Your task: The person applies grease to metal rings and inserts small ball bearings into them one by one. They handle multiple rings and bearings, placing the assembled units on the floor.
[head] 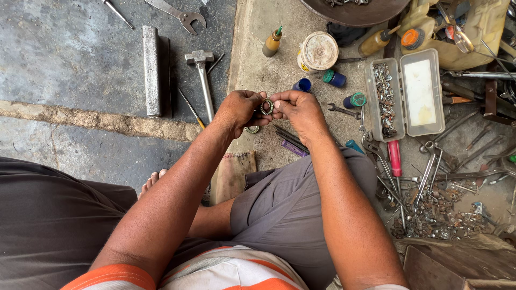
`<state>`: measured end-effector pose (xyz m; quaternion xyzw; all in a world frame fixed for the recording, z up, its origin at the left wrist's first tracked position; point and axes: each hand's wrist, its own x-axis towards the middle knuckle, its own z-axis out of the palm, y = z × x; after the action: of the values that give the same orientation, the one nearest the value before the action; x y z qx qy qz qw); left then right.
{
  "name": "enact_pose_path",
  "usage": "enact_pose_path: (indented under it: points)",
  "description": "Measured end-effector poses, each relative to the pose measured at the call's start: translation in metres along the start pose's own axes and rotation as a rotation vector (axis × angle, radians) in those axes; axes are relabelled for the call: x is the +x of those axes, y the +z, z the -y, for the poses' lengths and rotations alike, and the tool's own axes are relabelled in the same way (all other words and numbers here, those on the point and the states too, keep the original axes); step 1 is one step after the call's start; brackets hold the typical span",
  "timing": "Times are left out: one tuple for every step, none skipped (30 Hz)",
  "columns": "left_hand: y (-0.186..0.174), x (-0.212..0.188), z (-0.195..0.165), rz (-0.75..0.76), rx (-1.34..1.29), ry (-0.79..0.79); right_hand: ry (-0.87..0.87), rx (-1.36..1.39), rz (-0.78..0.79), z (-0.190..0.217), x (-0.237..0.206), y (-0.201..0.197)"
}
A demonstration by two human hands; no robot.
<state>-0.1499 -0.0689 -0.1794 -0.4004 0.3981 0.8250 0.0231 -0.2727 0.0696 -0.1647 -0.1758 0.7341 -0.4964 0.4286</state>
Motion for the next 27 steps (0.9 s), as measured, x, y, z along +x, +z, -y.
enact_pose_path:
  points:
    - [-0.0002, -0.0001, -0.0001, -0.005, 0.002, -0.003, 0.007, 0.005, -0.002, 0.0000, 0.0000, -0.0005]
    - [0.0000, -0.0002, -0.0001, -0.002, 0.002, -0.003, -0.008, 0.005, 0.004, -0.0003, -0.0002, -0.0007]
    - [0.0001, -0.0002, 0.0002, 0.002, 0.002, -0.002, -0.023, 0.005, 0.009, -0.0008, -0.0006, -0.0007]
    - [0.0000, -0.0001, 0.0003, 0.004, 0.002, 0.000, -0.039, 0.005, 0.015, -0.0010, -0.0007, -0.0005]
    - [-0.0001, 0.0005, 0.0001, 0.009, -0.005, 0.001, -0.041, 0.000, 0.012, -0.0010, -0.0004, -0.0005]
    - [-0.0002, 0.0007, 0.0007, 0.013, -0.012, 0.001, -0.041, -0.006, 0.009, -0.0012, -0.0005, 0.0000]
    - [-0.0005, 0.0010, 0.0012, 0.017, -0.019, 0.001, -0.041, -0.011, 0.006, -0.0011, -0.0006, 0.0005]
    - [-0.0007, 0.0014, 0.0020, 0.007, -0.016, 0.003, -0.032, -0.022, -0.001, -0.0009, -0.0009, 0.0010]
    - [-0.0009, 0.0021, 0.0025, -0.002, -0.012, 0.008, -0.026, -0.034, -0.008, -0.0004, -0.0008, 0.0016]
    - [-0.0011, 0.0031, 0.0027, -0.011, -0.008, 0.014, -0.021, -0.046, -0.015, 0.0003, -0.0009, 0.0021]
    - [-0.0015, 0.0040, 0.0031, -0.014, -0.006, 0.024, -0.042, -0.055, -0.015, 0.0010, -0.0013, 0.0026]
    - [-0.0018, 0.0043, 0.0044, -0.017, -0.006, 0.031, -0.061, -0.065, -0.013, 0.0015, -0.0021, 0.0032]
    - [-0.0018, 0.0049, 0.0051, -0.021, -0.005, 0.039, -0.080, -0.074, -0.011, 0.0021, -0.0027, 0.0036]
    - [-0.0013, 0.0057, 0.0059, -0.032, -0.015, 0.046, -0.087, -0.095, -0.020, 0.0025, -0.0033, 0.0039]
    - [-0.0006, 0.0062, 0.0070, -0.043, -0.025, 0.052, -0.095, -0.115, -0.030, 0.0028, -0.0038, 0.0042]
    - [0.0001, 0.0069, 0.0078, -0.053, -0.034, 0.059, -0.102, -0.135, -0.040, 0.0027, -0.0042, 0.0043]
    - [0.0011, 0.0079, 0.0079, -0.054, -0.034, 0.066, -0.108, -0.122, -0.043, 0.0027, -0.0043, 0.0040]
    - [0.0017, 0.0086, 0.0082, -0.057, -0.034, 0.073, -0.113, -0.108, -0.044, 0.0021, -0.0041, 0.0039]
    - [0.0021, 0.0089, 0.0084, -0.060, -0.034, 0.079, -0.118, -0.094, -0.045, 0.0013, -0.0037, 0.0036]
    - [0.0024, 0.0090, 0.0086, -0.058, -0.020, 0.089, -0.113, -0.072, -0.043, 0.0003, -0.0030, 0.0034]
    - [0.0027, 0.0093, 0.0082, -0.054, -0.006, 0.099, -0.108, -0.050, -0.041, -0.0005, -0.0017, 0.0027]
    - [0.0028, 0.0092, 0.0080, -0.050, 0.008, 0.109, -0.102, -0.029, -0.040, -0.0015, -0.0007, 0.0019]
    - [0.0028, 0.0089, 0.0077, -0.042, 0.022, 0.119, -0.088, 0.002, -0.036, -0.0025, 0.0003, 0.0009]
    - [0.0024, 0.0083, 0.0072, -0.033, 0.036, 0.129, -0.074, 0.033, -0.032, -0.0034, 0.0011, 0.0000]
    - [0.0021, 0.0079, 0.0064, -0.026, 0.049, 0.140, -0.060, 0.064, -0.027, -0.0039, 0.0021, -0.0014]
    - [0.0017, 0.0074, 0.0054, -0.011, 0.049, 0.138, -0.047, 0.084, -0.022, -0.0043, 0.0027, -0.0027]
    - [0.0012, 0.0068, 0.0043, 0.004, 0.048, 0.134, -0.032, 0.104, -0.017, -0.0046, 0.0027, -0.0038]
